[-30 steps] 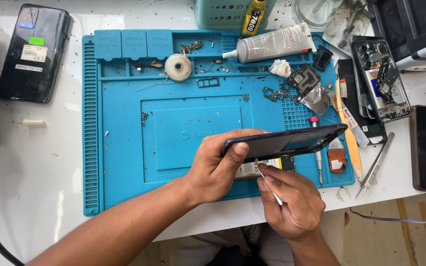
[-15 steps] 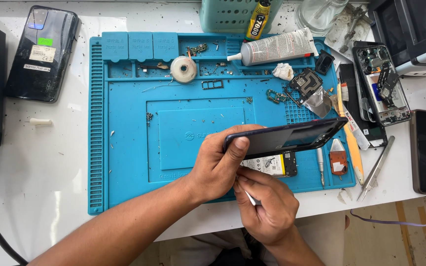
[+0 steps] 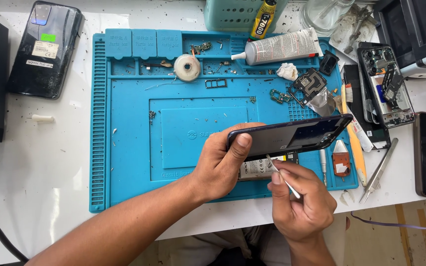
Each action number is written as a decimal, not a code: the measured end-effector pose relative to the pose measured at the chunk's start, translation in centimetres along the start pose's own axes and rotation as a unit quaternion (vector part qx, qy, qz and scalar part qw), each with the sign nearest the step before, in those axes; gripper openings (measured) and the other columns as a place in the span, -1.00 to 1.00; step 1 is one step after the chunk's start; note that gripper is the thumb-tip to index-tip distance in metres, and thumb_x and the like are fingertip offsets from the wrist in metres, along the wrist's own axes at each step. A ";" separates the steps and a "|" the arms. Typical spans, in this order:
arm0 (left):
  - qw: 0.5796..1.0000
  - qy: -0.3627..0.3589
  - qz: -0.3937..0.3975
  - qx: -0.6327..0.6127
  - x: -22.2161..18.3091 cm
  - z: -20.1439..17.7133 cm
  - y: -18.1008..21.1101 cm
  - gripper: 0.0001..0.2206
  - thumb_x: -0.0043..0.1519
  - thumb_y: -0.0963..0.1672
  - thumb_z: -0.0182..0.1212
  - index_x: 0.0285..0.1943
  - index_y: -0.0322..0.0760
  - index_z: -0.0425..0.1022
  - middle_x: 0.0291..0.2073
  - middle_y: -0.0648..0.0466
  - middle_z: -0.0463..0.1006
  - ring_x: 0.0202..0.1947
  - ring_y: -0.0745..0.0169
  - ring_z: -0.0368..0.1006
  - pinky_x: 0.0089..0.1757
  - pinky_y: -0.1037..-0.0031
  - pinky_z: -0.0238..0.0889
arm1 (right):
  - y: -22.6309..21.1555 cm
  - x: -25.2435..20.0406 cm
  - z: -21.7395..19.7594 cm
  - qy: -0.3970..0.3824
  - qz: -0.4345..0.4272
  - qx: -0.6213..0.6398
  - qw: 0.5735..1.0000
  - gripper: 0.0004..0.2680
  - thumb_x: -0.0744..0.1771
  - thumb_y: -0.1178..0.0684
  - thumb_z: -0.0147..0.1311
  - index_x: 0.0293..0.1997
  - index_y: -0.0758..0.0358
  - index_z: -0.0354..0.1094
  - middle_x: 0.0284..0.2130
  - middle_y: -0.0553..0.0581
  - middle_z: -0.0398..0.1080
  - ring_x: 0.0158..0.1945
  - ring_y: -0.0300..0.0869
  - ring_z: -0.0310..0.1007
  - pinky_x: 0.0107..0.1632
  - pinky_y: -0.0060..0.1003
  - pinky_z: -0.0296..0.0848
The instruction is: Cleaning the internal components of a disassembled smartphone using a cotton swab
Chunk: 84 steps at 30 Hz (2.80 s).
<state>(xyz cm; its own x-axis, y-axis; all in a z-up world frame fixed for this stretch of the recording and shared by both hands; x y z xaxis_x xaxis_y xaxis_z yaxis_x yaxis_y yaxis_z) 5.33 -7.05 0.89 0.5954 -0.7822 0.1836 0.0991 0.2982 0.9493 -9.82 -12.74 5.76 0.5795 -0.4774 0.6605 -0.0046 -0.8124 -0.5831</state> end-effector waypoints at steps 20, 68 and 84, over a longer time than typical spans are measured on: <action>0.999 -0.001 -0.045 -0.018 0.0 -0.2 -0.5 -0.48 0.38 0.12 -0.13 0.19 -0.33 0.49 -0.07 0.06 0.60 -0.08 0.27 0.51 -0.09 0.47 0.44 | -1.2 -0.7 4.4 -0.066 0.108 0.122 0.984 -0.94 0.36 0.17 0.08 -0.20 0.34 0.39 -0.21 0.29 0.55 -0.59 -0.19 0.58 -0.49 -0.45 0.62; 0.948 0.014 -0.202 -0.244 0.6 0.5 -2.7 -0.35 0.28 0.22 -0.20 0.06 -0.35 0.51 -0.18 -0.04 0.64 -0.23 0.06 0.61 -0.25 0.28 0.55 | 3.7 0.3 0.8 -0.042 0.314 0.156 0.936 -0.84 0.37 -0.01 0.10 -0.14 0.27 0.39 -0.38 0.12 0.50 -0.57 -0.22 0.49 -0.43 -0.40 0.48; 0.977 0.008 -0.120 -0.177 1.0 -0.2 -2.4 -0.65 0.22 -0.21 0.07 0.22 -0.28 0.49 0.03 -0.01 0.52 -0.12 0.22 0.43 -0.16 0.45 0.37 | 6.5 3.2 -3.9 -0.054 0.264 0.182 0.946 -0.89 0.38 0.11 0.09 -0.12 0.35 0.35 -0.40 0.28 0.51 -0.49 -0.03 0.61 -0.40 -0.34 0.60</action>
<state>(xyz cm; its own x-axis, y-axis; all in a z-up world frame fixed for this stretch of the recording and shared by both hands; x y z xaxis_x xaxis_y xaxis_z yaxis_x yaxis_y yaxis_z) 5.82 -8.43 -1.22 0.5338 -0.8446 -0.0400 0.5052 0.2807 0.8160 -11.18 -20.79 5.92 0.6548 -0.7313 0.1909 -0.0474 -0.2918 -0.9553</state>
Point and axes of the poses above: each hand's wrist, its own x-axis towards the middle knuckle, its own z-axis out of the palm, y = z × x, the point moved 9 cm from there along x, towards the middle knuckle
